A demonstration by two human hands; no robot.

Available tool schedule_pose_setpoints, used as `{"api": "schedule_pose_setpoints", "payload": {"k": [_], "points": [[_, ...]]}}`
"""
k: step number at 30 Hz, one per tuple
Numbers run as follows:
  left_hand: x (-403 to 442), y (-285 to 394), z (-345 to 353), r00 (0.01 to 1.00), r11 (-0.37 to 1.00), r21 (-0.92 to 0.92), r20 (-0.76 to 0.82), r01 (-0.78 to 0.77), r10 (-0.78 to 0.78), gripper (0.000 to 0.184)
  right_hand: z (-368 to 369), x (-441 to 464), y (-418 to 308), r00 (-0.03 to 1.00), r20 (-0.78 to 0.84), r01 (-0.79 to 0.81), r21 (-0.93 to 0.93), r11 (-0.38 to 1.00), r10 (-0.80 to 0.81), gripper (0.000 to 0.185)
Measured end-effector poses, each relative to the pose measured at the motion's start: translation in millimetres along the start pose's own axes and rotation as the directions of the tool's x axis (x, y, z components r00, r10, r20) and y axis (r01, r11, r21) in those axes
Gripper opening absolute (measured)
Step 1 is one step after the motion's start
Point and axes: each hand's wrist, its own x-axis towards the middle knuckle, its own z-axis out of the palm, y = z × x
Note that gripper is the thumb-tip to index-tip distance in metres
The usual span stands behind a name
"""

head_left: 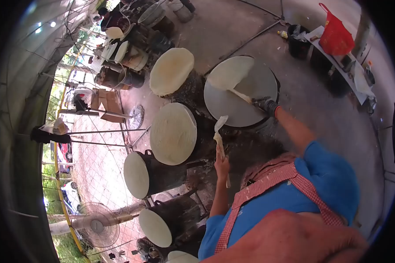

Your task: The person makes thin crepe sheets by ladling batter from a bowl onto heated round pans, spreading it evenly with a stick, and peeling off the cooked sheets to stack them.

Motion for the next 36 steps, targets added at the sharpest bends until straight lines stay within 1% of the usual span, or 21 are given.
{"api": "schedule_pose_setpoints", "payload": {"k": [1,2,3,4,6,7,8,10,11,13,15,16,17,19,21,22,26,28,31,35,36], "points": [[1,1,4,1.000,1.000,0.000,-0.013,0.005,-0.005,0.062,3,0,23,0.956,0.174,0.265,-0.151,0.952,-0.238,0.028],[0,3,6,0.999,0.999,0.014,-0.010,0.036,-0.036,0.063,-47,5,22,0.910,0.369,-0.367,0.513,0.776,0.187,0.024],[0,3,3,0.998,0.997,0.035,-0.010,0.064,-0.064,0.063,-112,14,14,0.619,0.737,-0.752,0.656,-0.066,0.271,0.022],[5,6,2,0.998,0.997,0.043,-0.029,0.059,-0.057,0.063,-131,28,14,0.633,0.731,-0.743,0.666,-0.063,0.254,0.022],[3,12,6,0.985,0.985,-0.030,-0.013,0.171,-0.171,0.062,-150,41,18,0.496,0.694,-0.676,0.686,-0.270,0.522,0.023],[-1,14,9,0.972,0.970,-0.066,0.006,0.233,-0.234,0.061,-130,43,29,0.528,0.647,-0.703,0.697,-0.145,0.550,0.023],[-3,18,10,0.972,0.970,-0.062,0.000,0.236,-0.237,0.061,-99,44,38,0.645,0.548,-0.712,0.684,0.159,0.533,0.023],[-1,25,14,0.992,0.994,0.002,-0.069,0.108,-0.107,0.062,-47,41,45,0.861,0.297,-0.508,0.502,0.700,0.412,0.023],[-4,24,15,0.990,0.993,0.004,-0.077,0.120,-0.119,0.062,-44,36,46,0.898,0.287,-0.433,0.449,0.782,0.332,0.023],[-2,22,19,0.982,0.985,-0.025,-0.074,0.173,-0.174,0.062,-71,33,65,0.854,0.452,-0.491,0.534,0.688,0.259,0.023],[-1,16,20,0.984,0.990,0.000,-0.104,0.143,-0.142,0.062,-120,60,76,0.680,0.669,-0.733,0.625,0.269,0.301,0.024],[-1,15,21,0.988,0.994,0.019,-0.105,0.111,-0.109,0.062,-129,74,78,0.649,0.679,-0.757,0.621,0.202,0.343,0.024],[-1,17,22,0.987,0.992,0.022,-0.110,0.120,-0.117,0.062,-127,84,81,0.663,0.637,-0.745,0.614,0.261,0.392,0.024],[-4,22,23,0.983,0.989,-0.015,-0.107,0.148,-0.148,0.062,-82,89,83,0.775,0.487,-0.627,0.509,0.590,0.403,0.024],[0,25,25,0.979,0.985,-0.028,-0.115,0.168,-0.170,0.062,-43,70,79,0.887,0.373,-0.422,0.413,0.807,0.273,0.024],[-3,27,27,0.974,0.981,-0.039,-0.117,0.190,-0.193,0.062,-39,62,79,0.900,0.377,-0.375,0.413,0.830,0.219,0.024],[0,41,24,0.960,0.968,-0.004,-0.131,0.249,-0.248,0.062,-104,93,103,0.756,0.610,-0.635,0.591,0.499,0.240,0.024],[-1,43,27,0.966,0.973,-0.020,-0.115,0.231,-0.232,0.062,-97,129,104,0.792,0.519,-0.592,0.522,0.615,0.322,0.024],[-4,38,30,0.967,0.978,0.004,-0.147,0.210,-0.207,0.064,-51,142,90,0.851,0.461,-0.441,0.364,0.821,0.252,0.024],[-28,28,38,0.933,0.981,0.125,-0.346,0.151,-0.100,0.069,-61,98,103,0.824,0.550,-0.435,0.457,0.776,0.138,0.024],[-39,25,36,0.887,0.935,-0.125,-0.297,0.331,-0.353,0.071,-74,98,112,0.796,0.590,-0.483,0.482,0.731,0.136,0.024]]}}
